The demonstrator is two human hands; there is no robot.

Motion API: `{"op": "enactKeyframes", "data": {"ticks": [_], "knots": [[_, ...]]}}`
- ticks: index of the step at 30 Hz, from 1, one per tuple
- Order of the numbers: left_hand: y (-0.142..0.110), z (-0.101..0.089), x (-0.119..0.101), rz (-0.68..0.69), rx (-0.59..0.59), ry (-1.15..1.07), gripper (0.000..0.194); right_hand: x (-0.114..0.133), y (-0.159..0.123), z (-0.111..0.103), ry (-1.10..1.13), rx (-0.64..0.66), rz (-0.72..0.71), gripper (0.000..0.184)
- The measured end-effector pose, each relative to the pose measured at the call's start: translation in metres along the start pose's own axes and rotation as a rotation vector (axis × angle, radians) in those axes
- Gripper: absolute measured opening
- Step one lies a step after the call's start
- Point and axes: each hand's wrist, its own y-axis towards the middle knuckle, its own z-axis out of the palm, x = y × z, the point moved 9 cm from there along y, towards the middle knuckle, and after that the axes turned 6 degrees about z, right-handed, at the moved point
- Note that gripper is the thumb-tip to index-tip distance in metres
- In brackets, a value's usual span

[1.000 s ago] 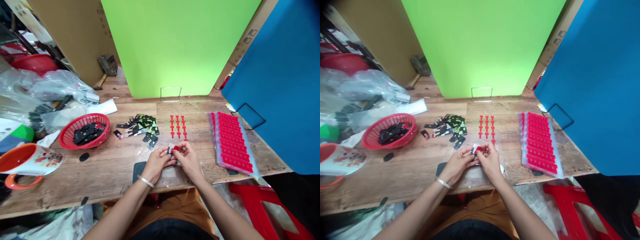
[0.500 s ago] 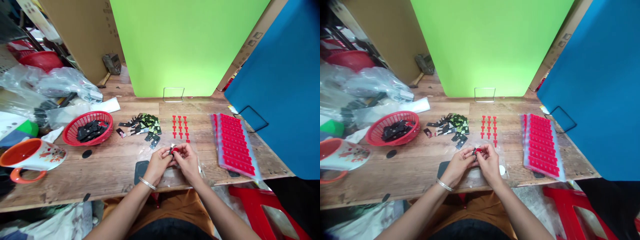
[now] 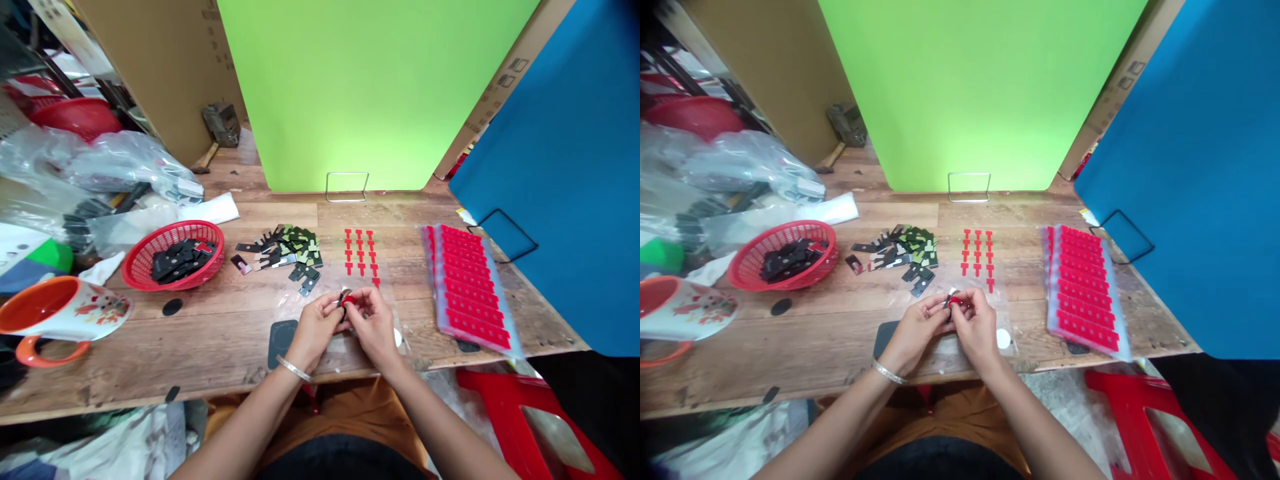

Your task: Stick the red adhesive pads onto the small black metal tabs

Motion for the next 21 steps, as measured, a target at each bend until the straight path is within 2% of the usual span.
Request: {"op": "enactKeyframes", "data": {"ticks": [9,17,21], "knots": [[-0.002,0.001,-0.005,0.022,0.011,0.024,0.036,0.017,-0.008,-0.001,-0.161,-0.039,-0.142,0.008],[0.000,-0.010,-0.008,0.097,-0.060,0.093,0.026,0.025,-0.015,0.001,-0.246,-0.034,-0.257,0.013],[-0.002,-0.007,-0.010,0.133,-0.031,0.112,0.026,0.034,-0.018,-0.002,-0.265,-0.086,-0.347,0.013]]}}
